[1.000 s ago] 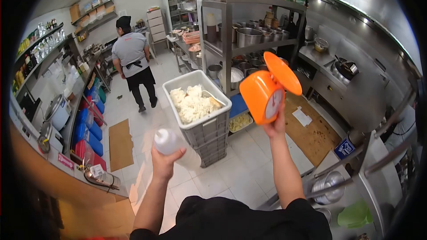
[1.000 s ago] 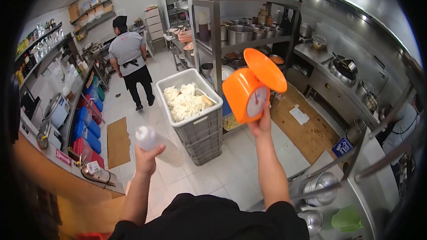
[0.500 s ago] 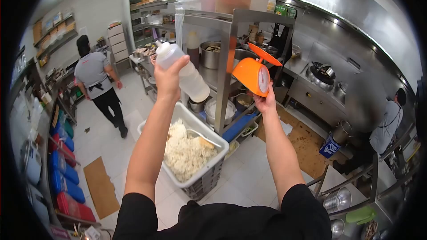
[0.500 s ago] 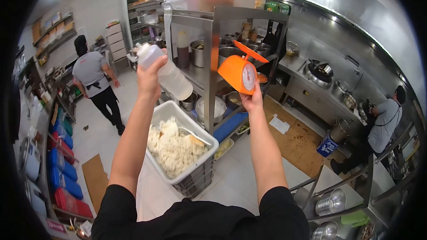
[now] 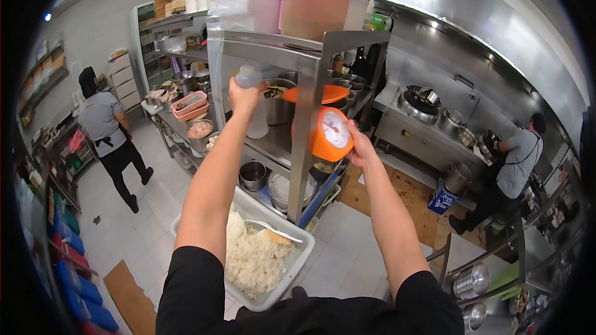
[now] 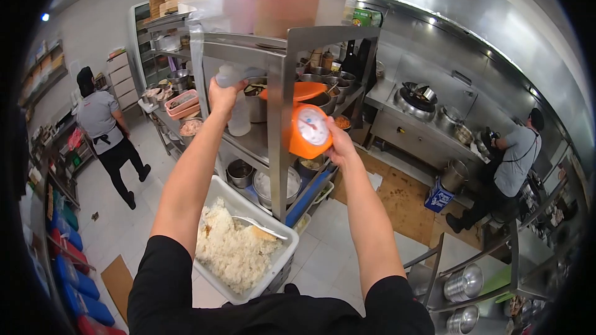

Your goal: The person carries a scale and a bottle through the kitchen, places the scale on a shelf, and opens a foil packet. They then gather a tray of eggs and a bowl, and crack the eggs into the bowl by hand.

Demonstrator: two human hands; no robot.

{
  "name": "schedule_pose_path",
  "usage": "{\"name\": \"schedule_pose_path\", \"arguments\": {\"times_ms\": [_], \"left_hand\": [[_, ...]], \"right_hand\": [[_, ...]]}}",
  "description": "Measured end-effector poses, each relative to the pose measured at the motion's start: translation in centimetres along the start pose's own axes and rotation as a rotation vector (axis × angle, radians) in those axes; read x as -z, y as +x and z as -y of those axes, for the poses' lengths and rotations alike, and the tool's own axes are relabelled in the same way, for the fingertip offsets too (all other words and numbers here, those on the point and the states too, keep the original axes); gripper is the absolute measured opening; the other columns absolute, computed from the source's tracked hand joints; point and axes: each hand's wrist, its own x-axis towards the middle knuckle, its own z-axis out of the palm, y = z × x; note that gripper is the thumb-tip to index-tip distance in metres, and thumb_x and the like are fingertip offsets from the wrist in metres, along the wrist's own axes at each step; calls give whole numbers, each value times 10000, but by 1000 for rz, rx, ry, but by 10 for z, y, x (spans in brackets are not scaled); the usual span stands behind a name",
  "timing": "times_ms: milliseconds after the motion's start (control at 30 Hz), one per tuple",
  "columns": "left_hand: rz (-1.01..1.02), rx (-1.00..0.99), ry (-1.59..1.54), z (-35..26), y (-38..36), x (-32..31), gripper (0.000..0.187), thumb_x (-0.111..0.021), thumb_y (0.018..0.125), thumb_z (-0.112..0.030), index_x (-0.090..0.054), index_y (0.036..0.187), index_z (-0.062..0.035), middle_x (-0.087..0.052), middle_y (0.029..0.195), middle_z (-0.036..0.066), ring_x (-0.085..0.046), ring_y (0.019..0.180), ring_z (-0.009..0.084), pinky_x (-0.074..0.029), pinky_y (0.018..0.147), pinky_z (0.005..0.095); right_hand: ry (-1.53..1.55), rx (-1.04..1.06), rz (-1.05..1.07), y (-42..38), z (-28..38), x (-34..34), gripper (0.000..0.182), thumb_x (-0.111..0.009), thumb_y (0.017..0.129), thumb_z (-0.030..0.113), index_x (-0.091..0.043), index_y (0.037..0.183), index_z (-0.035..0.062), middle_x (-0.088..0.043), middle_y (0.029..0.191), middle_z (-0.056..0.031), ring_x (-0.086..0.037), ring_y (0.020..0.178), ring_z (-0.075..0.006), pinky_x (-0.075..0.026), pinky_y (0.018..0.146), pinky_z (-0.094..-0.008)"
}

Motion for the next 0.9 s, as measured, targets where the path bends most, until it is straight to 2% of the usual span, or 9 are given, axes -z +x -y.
{"name": "schedule_pose_path", "arguments": {"times_ms": [200, 267, 333, 367, 400, 533, 733, 767, 900], "left_hand": [[79, -145, 102, 54, 10, -5, 844, -843, 804, -271, -428, 1489, -4, -623, 1328, 254, -599, 1249, 392, -464, 1060, 456], [-167, -350, 355, 81, -26, 3, 783, -771, 859, -206, -396, 1497, 51, -517, 1430, 314, -531, 1322, 413, -419, 1112, 441], [37, -64, 27, 91, -78, 12, 675, -749, 895, -202, -469, 1456, 49, -610, 1348, 241, -584, 1270, 302, -441, 1083, 380], [192, 59, 21, 76, -103, 14, 626, -737, 929, -279, -527, 1419, 48, -678, 1274, 189, -632, 1191, 246, -443, 1076, 348], [329, 90, 98, 78, -112, 12, 661, -691, 957, -414, -551, 1418, 40, -719, 1220, 166, -668, 1145, 247, -451, 1071, 357], [409, 114, 370, 83, -119, -21, 833, -664, 891, -463, -351, 1606, -171, -737, 1238, 129, -689, 1184, 291, -127, 1231, 569], [414, 67, 376, 65, -133, -25, 876, -725, 851, -399, -339, 1605, -173, -741, 1228, 122, -697, 1182, 262, -89, 1235, 593], [383, 83, 372, 67, -135, -24, 766, -747, 853, -340, -466, 1529, -114, -730, 1240, 155, -701, 1165, 266, -259, 1204, 560], [192, -210, 361, 73, -158, 3, 538, -788, 849, -254, -653, 1311, -14, -710, 1231, 218, -693, 1115, 344, -543, 946, 399]], "right_hand": [[-596, 25, -198, 7, 17, -25, 520, -532, 1042, 530, -718, 1073, 46, -724, 844, -75, -701, 656, -159, -588, 540, -342], [-817, 7, -220, 10, 19, -27, 559, -495, 1048, 537, -733, 1057, 31, -731, 847, -141, -706, 623, -216, -583, 567, -378], [-1085, 5, -254, 17, 20, -31, 589, -428, 1060, 532, -742, 1081, 34, -739, 900, -227, -741, 746, -344, -587, 726, -473], [-1308, 300, -334, 37, -2, -18, 597, -380, 1065, 518, -749, 1083, 50, -731, 967, -270, -721, 925, -444, -536, 893, -535], [-1347, 233, -342, 26, 8, -34, 600, -373, 1069, 511, -767, 1051, 59, -731, 1010, -272, -691, 1031, -465, -513, 944, -558], [-1539, 187, -239, 37, 11, -44, 603, -398, 1065, 492, -777, 986, 29, -738, 990, -266, -705, 1000, -457, -536, 919, -541], [-1718, 286, -119, 48, 6, -43, 557, -466, 1045, 460, -783, 905, 24, -749, 900, -242, -741, 915, -411, -582, 823, -504], [-1674, 291, -136, 48, 6, -42, 554, -478, 1037, 464, -781, 905, 19, -747, 898, -247, -738, 919, -419, -580, 829, -512], [-1493, 420, -269, 41, 1, -27, 375, -561, 981, 404, -734, 1026, 75, -742, 932, -240, -715, 921, -455, -559, 832, -569]]}}
